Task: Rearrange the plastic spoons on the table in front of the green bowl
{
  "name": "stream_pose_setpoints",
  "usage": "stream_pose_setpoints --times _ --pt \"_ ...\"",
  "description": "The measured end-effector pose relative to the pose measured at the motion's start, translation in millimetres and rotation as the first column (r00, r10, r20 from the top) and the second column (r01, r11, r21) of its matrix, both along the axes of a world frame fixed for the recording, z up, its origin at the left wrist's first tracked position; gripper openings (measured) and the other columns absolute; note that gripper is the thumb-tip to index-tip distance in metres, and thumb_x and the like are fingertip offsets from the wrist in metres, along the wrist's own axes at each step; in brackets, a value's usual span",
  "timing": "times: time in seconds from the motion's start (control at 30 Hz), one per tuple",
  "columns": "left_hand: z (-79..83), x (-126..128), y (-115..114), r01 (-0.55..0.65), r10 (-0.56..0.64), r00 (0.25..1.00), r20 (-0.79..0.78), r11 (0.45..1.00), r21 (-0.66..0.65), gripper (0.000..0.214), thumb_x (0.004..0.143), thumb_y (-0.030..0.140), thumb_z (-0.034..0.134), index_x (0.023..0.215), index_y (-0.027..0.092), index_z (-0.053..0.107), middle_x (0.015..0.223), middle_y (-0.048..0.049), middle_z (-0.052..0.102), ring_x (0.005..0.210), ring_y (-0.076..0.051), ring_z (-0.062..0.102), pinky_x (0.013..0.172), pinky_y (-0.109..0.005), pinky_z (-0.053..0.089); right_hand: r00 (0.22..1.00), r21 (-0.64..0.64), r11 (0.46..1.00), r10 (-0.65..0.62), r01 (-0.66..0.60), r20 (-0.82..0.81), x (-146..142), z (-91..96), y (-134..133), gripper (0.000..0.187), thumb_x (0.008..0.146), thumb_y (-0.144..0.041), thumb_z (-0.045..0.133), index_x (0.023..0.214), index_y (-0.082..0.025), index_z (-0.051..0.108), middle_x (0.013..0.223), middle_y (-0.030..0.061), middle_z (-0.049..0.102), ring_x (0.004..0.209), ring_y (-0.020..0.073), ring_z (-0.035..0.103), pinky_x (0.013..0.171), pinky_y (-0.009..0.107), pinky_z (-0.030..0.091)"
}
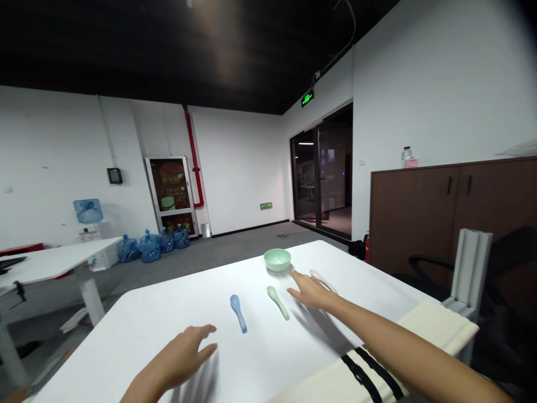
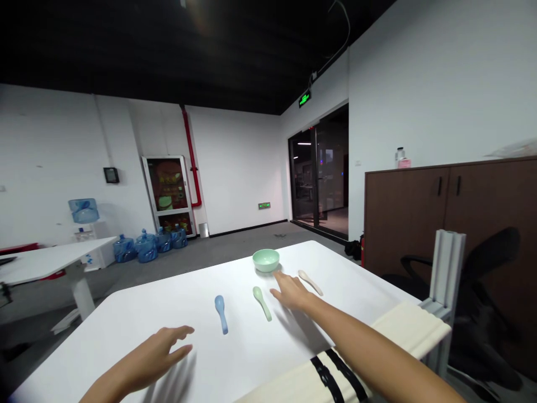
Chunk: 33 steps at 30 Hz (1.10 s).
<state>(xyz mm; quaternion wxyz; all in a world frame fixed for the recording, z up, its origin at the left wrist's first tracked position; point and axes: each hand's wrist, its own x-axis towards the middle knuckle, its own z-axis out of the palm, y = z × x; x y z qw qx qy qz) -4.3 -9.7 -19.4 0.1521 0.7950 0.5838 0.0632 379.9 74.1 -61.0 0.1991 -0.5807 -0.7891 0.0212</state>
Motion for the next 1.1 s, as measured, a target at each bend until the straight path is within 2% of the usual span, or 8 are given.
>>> stream_pose_setpoints --times 0.3,0.73,1.1 --pt "-4.2 -3 3 -0.008 0.008 1.000 0.021 1.000 -0.001 0.059 0.079 0.064 0.042 0.125 0.029 0.055 0.125 -0.0070 0.060 0.114 -0.027 0.055 0.094 -0.037 0.042 1.000 -0.015 1.000 0.006 -0.006 0.017 -4 7.6 -7 0.059 0.087 -0.048 0.042 0.138 -0.019 0.037 0.137 0.0138 0.047 0.117 0.0301 0.050 0.095 0.039 0.037" --pt "-1.8 -1 2 -0.001 0.001 1.000 0.010 1.000 0.000 0.057 0.080 0.062 0.042 0.125 0.029 0.055 0.125 -0.0068 0.060 0.115 -0.027 0.054 0.096 -0.038 0.041 1.000 -0.022 1.000 0.010 -0.009 0.026 -7 11.1 -12 0.054 0.087 -0.049 0.041 0.132 -0.020 0.043 0.127 0.0138 0.055 0.109 0.0292 0.055 0.088 0.038 0.039" --pt "0.3 0 1 -0.001 0.001 1.000 -0.003 1.000 0.002 0.058 0.081 0.062 0.041 0.125 0.028 0.055 0.126 -0.0076 0.059 0.116 -0.027 0.054 0.097 -0.038 0.041 1.000 -0.054 0.999 0.000 -0.001 -0.024 -5 1.7 -6 0.055 0.086 -0.048 0.046 0.133 -0.020 0.043 0.125 0.0125 0.057 0.114 0.0282 0.053 0.093 0.035 0.036"
